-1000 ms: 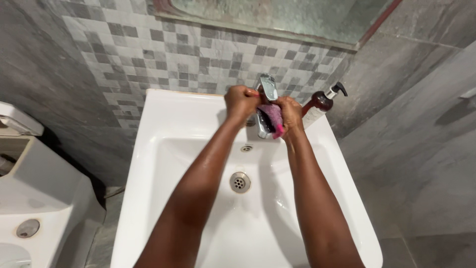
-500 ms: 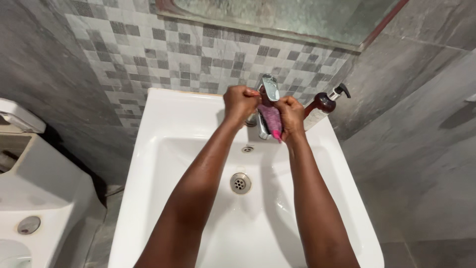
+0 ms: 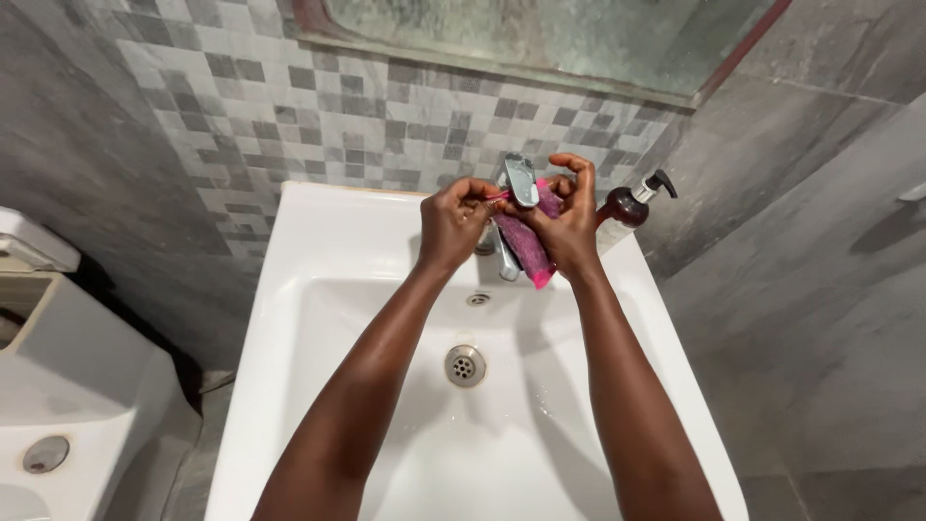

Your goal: The person cleans a bathroom sink and faucet by applying soap from a bottle onto a sponge and scrubbing the surfaces of the faucet and the sink's rim.

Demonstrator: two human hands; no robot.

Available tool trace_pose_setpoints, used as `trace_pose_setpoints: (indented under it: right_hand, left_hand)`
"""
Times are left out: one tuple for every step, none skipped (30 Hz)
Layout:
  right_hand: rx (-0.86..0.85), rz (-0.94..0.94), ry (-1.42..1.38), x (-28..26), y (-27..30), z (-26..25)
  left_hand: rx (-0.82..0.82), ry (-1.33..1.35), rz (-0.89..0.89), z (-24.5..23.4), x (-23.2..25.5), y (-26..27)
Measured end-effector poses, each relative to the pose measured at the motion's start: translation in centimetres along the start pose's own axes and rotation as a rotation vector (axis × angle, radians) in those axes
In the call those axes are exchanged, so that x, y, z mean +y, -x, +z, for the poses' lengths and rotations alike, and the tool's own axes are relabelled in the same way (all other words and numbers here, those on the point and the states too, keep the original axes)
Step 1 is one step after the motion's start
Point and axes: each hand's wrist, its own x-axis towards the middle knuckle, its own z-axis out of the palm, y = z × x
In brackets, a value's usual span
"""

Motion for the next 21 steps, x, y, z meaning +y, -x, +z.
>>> trace_pose_setpoints:
  right_hand:
    - [0.01, -0.03, -0.046, 0.3, 0.0, -0.3]
    - [0.02, -0.059, -0.095, 0.9, 0.1, -0.6]
    - [0.031, -0.087, -0.143, 1.5, 0.1, -0.9]
    - [0.056, -0.114, -0.059, 2.1, -0.4, -1.0]
    - [0.082, -0.14, 0.024, 2.9, -1.1, -1.0]
    - [0.106, -0.167, 0.111, 3.6, -1.6, -1.0]
    - [0.111, -0.124, 0.097, 4.3, -1.7, -0.9]
    - [0.117, -0.081, 0.088, 4.9, -1.7, -1.0]
    - [0.122, -0.039, 0.078, 5.4, -1.9, -1.2]
    - [0.094, 0.014, 0.058, 5.8, -2.0, -1.2]
    - [0.067, 0.066, 0.037, 5.9, -2.3, -1.2]
    - [0.043, 0.123, 0.016, 5.9, -2.2, -1.1]
    - [0.044, 0.209, 0.021, 5.6, -2.3, -1.0]
    - [0.045, 0.293, 0.022, 5.1, -2.5, -0.7]
    - [0.045, 0.378, 0.023, 4.5, -2.5, -0.5]
    - [0.047, 0.311, 0.064, 3.9, -2.4, -0.3]
    - [0.049, 0.245, 0.104, 3.4, -2.2, -0.2]
    - [0.054, 0.172, 0.143, 3.1, -2.1, 0.0]
    - [0.095, 0.071, 0.189, 2.9, -1.7, 0.4]
    - [0.138, -0.037, 0.238, 2.9, -1.5, 0.5]
    - [0.182, -0.145, 0.287, 3.0, -1.3, 0.6]
  left_hand:
    - [-0.019, 0.07, 0.055, 0.1, 0.3, 0.1]
    - [-0.04, 0.139, 0.108, 0.1, 0.5, 0.2]
    - [-0.029, 0.071, 0.129, 0.3, 0.6, -0.1]
    - [-0.017, 0.0, 0.155, 0.4, 0.6, -0.8]
    - [-0.005, -0.072, 0.18, 0.4, 0.6, -1.4]
    - [-0.014, -0.066, 0.177, 0.2, 0.4, -1.8]
    - [-0.023, -0.06, 0.174, 0.0, 0.1, -2.1]
    - [-0.031, -0.05, 0.172, 0.1, -0.1, -2.6]
    - [-0.035, -0.059, 0.066, 0.3, -0.4, -3.1]
    - [-0.039, -0.068, -0.051, 0.4, -0.6, -3.0]
    - [-0.043, -0.076, -0.167, 0.5, -0.8, -2.9]
    - [-0.05, -0.106, -0.181, 0.4, -1.0, -2.8]
    - [-0.058, -0.135, -0.195, 0.1, -1.1, -2.8]
    - [-0.066, -0.168, -0.207, -0.1, -1.1, -2.8]
    - [-0.069, -0.188, -0.196, -0.1, -0.9, -3.0]
    - [-0.064, -0.209, -0.183, -0.1, -0.8, -3.4]
    - [-0.059, -0.231, -0.171, -0.1, -0.7, -3.3]
    - [-0.042, -0.204, -0.126, -0.2, -0.7, -2.9]
    - [-0.025, -0.178, -0.081, -0.2, -0.6, -2.6]
    - [-0.009, -0.145, -0.03, -0.1, -0.4, -2.7]
    - [-0.016, -0.086, 0.021, 0.0, -0.3, -3.0]
